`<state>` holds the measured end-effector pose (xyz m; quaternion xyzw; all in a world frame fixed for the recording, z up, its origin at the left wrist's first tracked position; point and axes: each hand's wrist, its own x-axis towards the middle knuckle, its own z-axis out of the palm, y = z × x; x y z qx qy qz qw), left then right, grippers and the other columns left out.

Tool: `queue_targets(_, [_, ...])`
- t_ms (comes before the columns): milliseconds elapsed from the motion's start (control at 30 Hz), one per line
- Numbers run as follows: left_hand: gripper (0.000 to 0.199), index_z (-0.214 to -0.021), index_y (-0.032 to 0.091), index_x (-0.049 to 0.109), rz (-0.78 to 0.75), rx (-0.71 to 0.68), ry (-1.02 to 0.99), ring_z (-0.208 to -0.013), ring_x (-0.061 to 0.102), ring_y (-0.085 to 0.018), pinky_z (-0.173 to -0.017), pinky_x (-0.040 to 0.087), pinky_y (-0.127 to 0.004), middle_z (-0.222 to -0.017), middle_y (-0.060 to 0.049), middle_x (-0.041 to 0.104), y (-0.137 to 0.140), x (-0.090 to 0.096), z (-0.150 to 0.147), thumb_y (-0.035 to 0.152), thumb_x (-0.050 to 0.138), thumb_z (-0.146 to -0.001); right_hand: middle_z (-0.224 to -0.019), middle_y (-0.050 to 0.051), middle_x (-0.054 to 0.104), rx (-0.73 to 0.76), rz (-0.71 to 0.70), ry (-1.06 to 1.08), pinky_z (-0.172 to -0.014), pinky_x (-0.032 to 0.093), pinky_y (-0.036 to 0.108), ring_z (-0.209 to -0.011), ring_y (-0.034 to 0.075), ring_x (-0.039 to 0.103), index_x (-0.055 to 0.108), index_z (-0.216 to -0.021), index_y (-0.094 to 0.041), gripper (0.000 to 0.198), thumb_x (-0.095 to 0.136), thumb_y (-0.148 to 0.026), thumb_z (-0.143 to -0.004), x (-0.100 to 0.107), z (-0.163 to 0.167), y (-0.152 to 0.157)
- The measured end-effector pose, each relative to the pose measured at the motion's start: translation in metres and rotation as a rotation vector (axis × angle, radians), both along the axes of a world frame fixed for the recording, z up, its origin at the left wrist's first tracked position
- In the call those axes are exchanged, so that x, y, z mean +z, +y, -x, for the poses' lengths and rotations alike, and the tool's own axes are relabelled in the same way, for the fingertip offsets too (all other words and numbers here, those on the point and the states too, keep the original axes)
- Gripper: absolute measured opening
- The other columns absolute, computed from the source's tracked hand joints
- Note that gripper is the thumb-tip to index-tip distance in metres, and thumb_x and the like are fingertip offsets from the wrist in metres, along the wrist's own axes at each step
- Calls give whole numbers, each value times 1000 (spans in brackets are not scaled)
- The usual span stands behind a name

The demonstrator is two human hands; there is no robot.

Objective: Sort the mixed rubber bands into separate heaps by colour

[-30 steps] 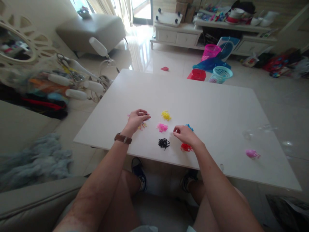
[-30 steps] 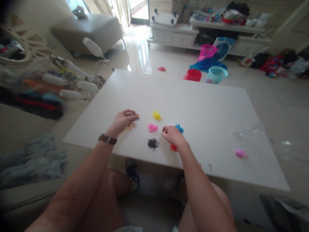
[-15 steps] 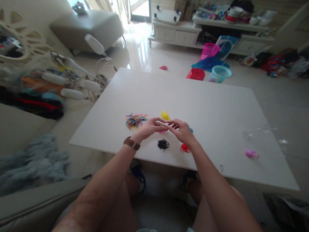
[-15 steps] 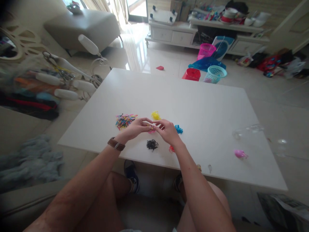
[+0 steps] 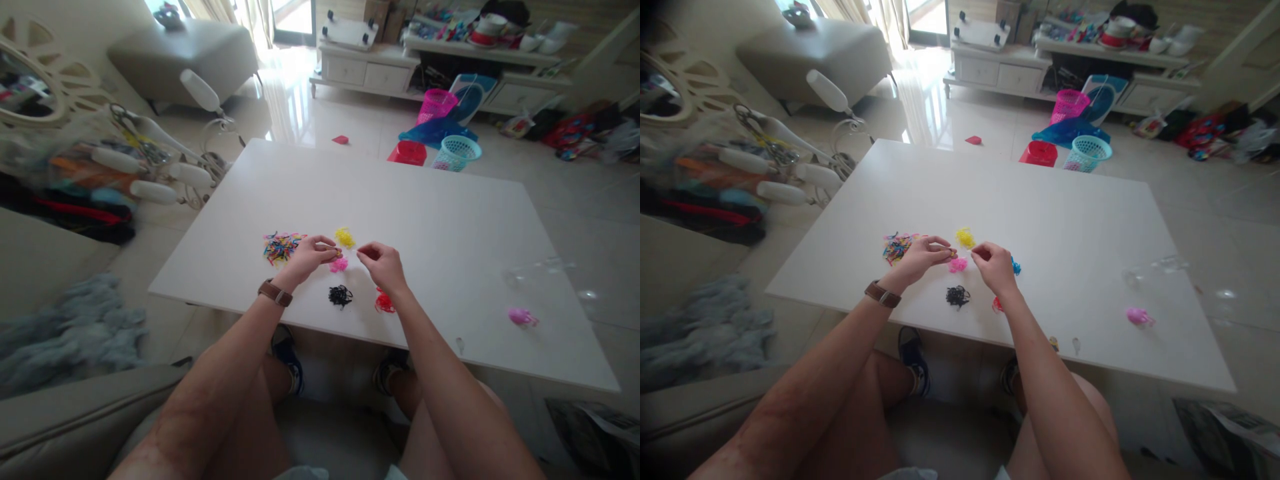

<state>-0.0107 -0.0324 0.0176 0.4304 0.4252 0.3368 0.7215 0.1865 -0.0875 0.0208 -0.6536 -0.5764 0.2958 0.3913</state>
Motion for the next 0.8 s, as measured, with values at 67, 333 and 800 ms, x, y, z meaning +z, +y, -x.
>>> queue_targets(67, [26,-88,12,63,2,25,0,-84,73,-18,-90,55,-37,-87,-13,76,2,0,-1,19,82,-72,-76,3,74,9,53,-44,-71,51,28,-71,17,67,74,-82,-18,11,66,-25,-81,-6,-1,2])
queue_targets(333, [25,-87,12,64,15,-27,-16,-84,72,-18,-90,54,-36,-88,-11,76,3,-6,-8,15,81,-69,-77,2,74,117,101,-188,-72,48,27,-73,16,66,74,-77,-20,11,63,-17,-78,-22,19,7])
queue_targets(800, [27,-88,12,65,9,-23,-16,-82,71,-17,-89,54,-36,-86,-9,75,1,-4,1,15,83,-68,-74,3,73,64,3,-59,-68,50,26,-67,15,66,73,-90,-18,17,61,-30,-85,-9,25,4])
